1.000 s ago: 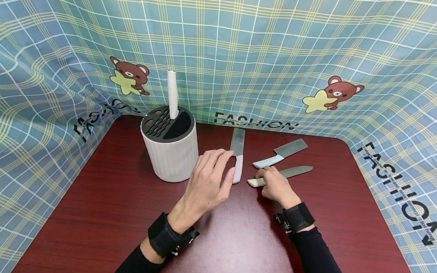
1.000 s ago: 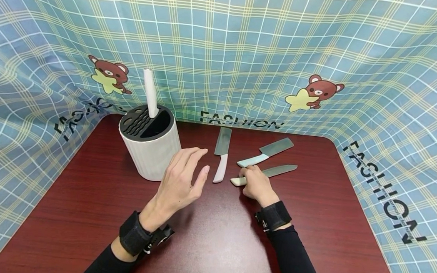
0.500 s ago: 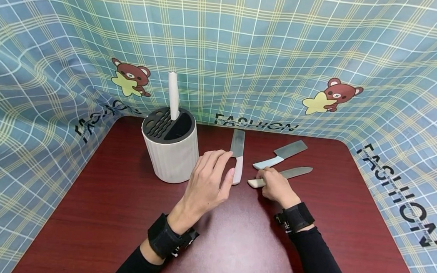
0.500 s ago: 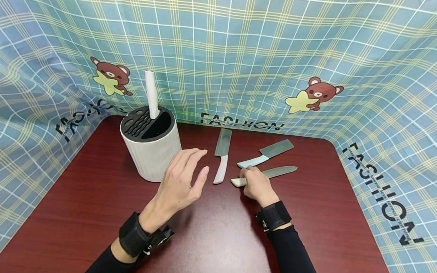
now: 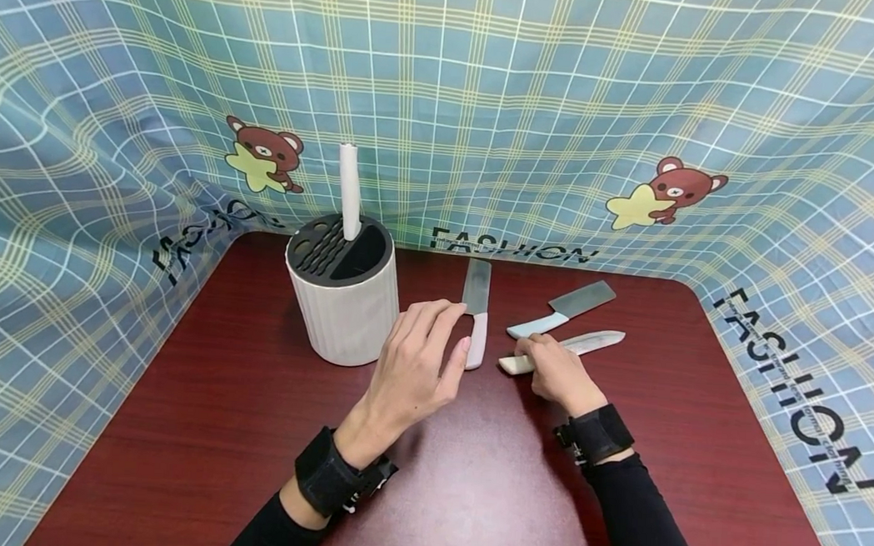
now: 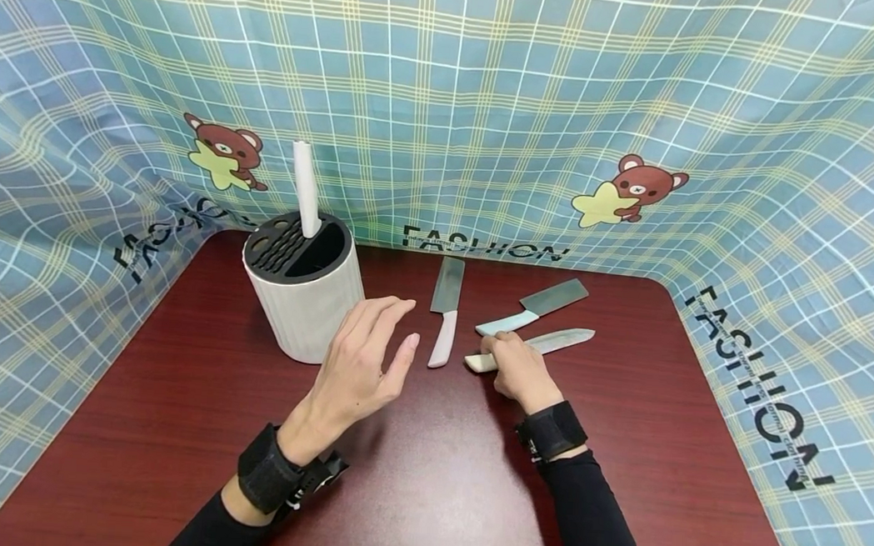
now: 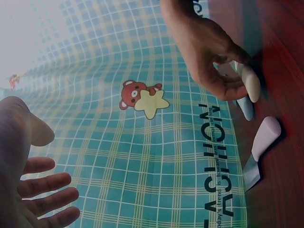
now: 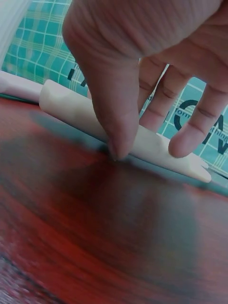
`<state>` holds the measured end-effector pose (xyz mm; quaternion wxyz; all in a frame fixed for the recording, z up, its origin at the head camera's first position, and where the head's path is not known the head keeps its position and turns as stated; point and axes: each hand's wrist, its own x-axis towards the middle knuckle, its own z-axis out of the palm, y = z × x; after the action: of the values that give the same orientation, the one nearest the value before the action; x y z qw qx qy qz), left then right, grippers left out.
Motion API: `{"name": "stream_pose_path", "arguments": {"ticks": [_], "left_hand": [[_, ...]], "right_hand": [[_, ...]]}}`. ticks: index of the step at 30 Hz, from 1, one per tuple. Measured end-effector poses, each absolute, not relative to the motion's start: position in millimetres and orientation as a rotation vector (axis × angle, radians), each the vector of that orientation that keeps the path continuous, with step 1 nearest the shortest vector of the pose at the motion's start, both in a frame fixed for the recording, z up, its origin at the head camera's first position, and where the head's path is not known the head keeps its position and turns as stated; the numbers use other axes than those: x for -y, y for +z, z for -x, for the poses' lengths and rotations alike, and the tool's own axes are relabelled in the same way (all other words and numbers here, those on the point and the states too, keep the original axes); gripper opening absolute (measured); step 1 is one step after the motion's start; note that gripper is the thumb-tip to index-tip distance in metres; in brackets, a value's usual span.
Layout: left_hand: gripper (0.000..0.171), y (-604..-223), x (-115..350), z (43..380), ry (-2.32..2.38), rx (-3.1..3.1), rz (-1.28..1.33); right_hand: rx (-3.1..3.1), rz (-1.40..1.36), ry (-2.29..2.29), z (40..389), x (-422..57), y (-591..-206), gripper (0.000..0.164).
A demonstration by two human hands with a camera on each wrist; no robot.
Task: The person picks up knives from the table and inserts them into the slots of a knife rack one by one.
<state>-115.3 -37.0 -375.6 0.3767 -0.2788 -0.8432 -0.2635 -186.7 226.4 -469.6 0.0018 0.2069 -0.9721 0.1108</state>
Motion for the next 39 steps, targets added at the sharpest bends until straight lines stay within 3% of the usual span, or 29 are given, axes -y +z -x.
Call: {"name": "stream_pose_path", "arguments": {"ticks": [39], "left_hand": [[0.036,-378,41,114,-0.679,2.177,0.706]], "right_hand": [[2.662,-0.647,0.335,194,-242,-465,0.035]]}}
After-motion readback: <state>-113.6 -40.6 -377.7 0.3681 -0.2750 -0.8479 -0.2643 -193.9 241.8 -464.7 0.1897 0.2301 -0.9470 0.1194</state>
